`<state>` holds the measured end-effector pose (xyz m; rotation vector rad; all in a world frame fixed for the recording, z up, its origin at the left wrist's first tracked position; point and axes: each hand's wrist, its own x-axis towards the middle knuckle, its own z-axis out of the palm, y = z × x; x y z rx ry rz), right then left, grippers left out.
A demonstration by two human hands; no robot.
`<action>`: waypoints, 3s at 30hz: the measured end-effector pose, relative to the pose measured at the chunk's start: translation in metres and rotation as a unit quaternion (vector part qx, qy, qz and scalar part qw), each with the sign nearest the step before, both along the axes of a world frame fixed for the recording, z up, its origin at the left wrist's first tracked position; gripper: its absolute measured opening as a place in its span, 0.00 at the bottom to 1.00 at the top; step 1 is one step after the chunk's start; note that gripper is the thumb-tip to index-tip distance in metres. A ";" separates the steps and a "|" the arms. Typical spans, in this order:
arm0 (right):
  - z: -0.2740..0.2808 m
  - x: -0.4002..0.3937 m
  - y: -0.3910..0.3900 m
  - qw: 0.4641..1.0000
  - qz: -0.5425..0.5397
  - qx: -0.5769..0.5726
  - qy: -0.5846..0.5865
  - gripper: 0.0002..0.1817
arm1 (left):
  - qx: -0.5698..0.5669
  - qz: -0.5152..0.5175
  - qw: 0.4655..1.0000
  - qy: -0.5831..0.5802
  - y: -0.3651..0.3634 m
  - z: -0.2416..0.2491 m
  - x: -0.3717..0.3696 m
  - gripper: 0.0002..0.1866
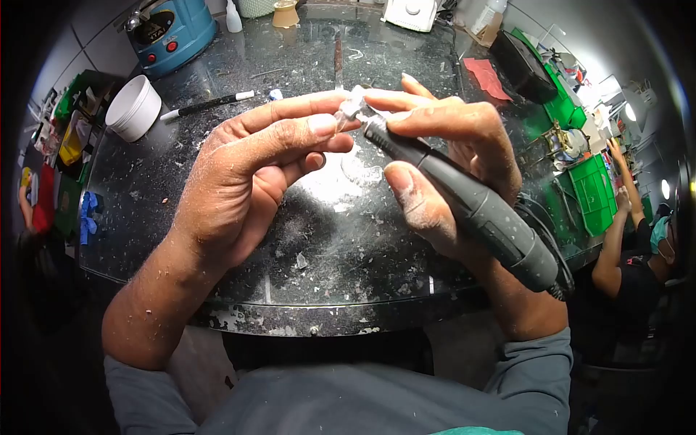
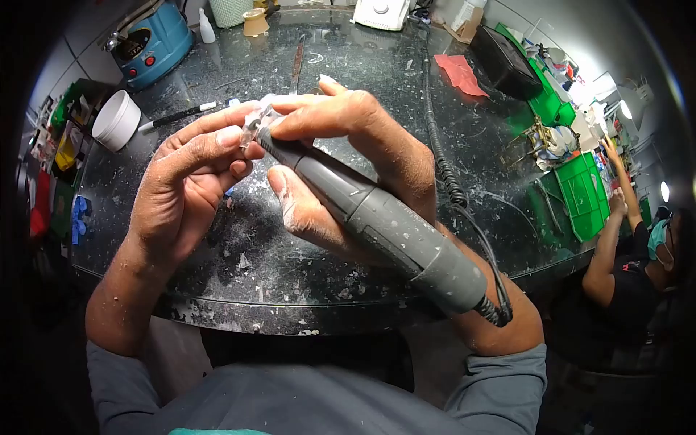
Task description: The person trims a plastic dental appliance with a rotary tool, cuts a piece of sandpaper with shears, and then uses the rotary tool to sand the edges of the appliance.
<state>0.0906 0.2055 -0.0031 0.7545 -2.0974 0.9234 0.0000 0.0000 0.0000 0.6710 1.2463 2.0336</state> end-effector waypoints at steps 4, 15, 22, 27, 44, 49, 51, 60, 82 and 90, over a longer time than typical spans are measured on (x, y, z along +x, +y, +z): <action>-0.001 0.000 -0.004 1.000 -0.009 -0.002 0.009 0.19 | 0.010 -0.006 1.000 -0.012 0.001 0.001 0.001 0.23; 0.004 0.001 0.002 0.999 -0.033 0.004 0.009 0.17 | 0.004 0.007 1.000 -0.011 0.001 0.000 -0.002 0.21; 0.002 -0.010 0.006 0.976 -0.095 -0.182 -0.067 0.12 | -0.098 0.138 0.946 0.276 0.002 -0.004 -0.015 0.15; 0.001 -0.011 0.015 0.914 -0.083 -0.337 -0.211 0.16 | -0.142 0.172 0.920 0.322 0.001 -0.013 -0.031 0.11; -0.012 -0.028 0.054 0.843 -0.230 -0.173 -0.455 0.21 | -0.223 0.202 0.884 0.357 -0.001 -0.015 -0.037 0.11; -0.017 -0.029 0.059 0.858 -0.232 -0.155 -0.431 0.19 | -0.150 0.266 0.870 0.386 -0.003 -0.007 -0.039 0.13; -0.011 -0.027 0.058 0.854 -0.148 -0.239 -0.438 0.19 | -0.275 0.235 0.857 0.366 -0.007 0.007 -0.034 0.14; 0.034 0.016 0.045 0.633 0.251 -0.197 -0.706 0.29 | -0.112 -0.016 0.859 0.500 0.016 -0.017 0.047 0.16; 0.009 0.012 -0.023 0.779 0.343 -0.327 -0.410 0.18 | -0.176 -0.247 0.952 -0.030 0.001 0.003 0.040 0.09; 0.013 0.011 -0.020 0.843 0.254 -0.271 -0.389 0.17 | -0.208 -0.124 0.970 0.005 0.006 0.003 0.048 0.08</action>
